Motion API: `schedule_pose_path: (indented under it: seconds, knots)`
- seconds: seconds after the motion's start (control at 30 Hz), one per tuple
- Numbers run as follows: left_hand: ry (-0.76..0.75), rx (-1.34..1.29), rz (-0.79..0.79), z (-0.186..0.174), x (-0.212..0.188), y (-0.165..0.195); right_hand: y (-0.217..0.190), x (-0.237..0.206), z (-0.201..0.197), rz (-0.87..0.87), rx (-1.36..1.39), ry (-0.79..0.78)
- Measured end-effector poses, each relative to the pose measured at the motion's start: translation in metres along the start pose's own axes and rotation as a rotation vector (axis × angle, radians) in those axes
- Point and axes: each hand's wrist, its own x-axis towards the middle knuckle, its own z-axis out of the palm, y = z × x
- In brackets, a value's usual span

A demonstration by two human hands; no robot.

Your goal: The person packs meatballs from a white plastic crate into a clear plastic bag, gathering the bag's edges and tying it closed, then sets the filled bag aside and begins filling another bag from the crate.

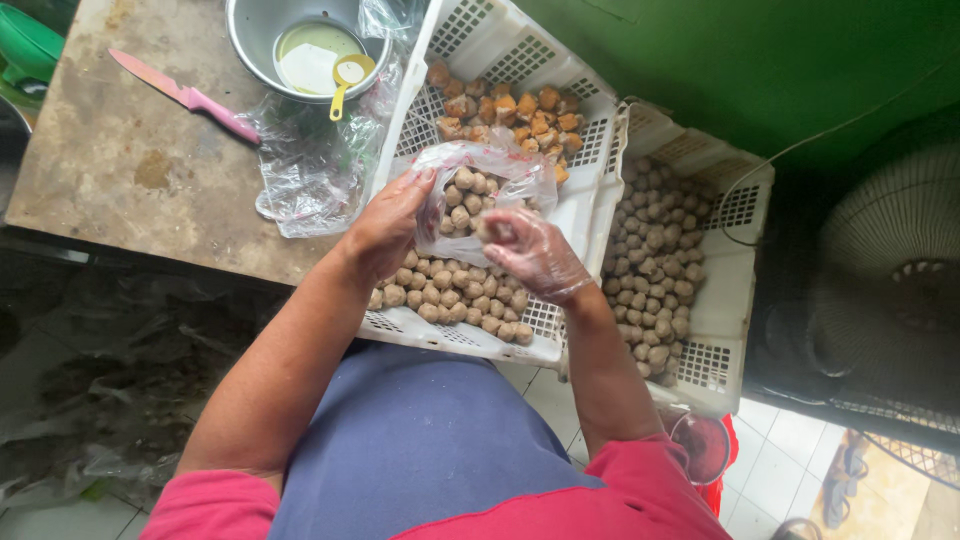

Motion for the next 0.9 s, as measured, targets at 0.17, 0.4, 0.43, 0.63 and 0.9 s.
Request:
schedule_pose_path:
  seconds: [0.17, 0.4, 0.43, 0.63, 0.9]
  knots:
    - [0.049, -0.069, -0.100, -0.001, -0.005, 0.006, 0.010, -0.008, 0.009, 0.083, -0.172, 0.052]
    - [0.023, -0.007, -0.050, -0.006, -0.003, 0.002, 0.049, -0.015, 0.042, 0.154, -0.928, -0.194]
    - [0.031, 0.003, -0.051, -0.006, -0.003, 0.001, 0.053, -0.014, 0.049, 0.142, -0.947, -0.179]
    - [0.029, -0.038, -0.071, -0.007, -0.003, 0.001, 0.058, -0.004, 0.055, 0.292, -1.078, -0.279]
    - [-0.003, -0.044, -0.039, -0.007, -0.004, 0.003, 0.049, -0.025, 0.042, 0.456, -0.978, -0.336]
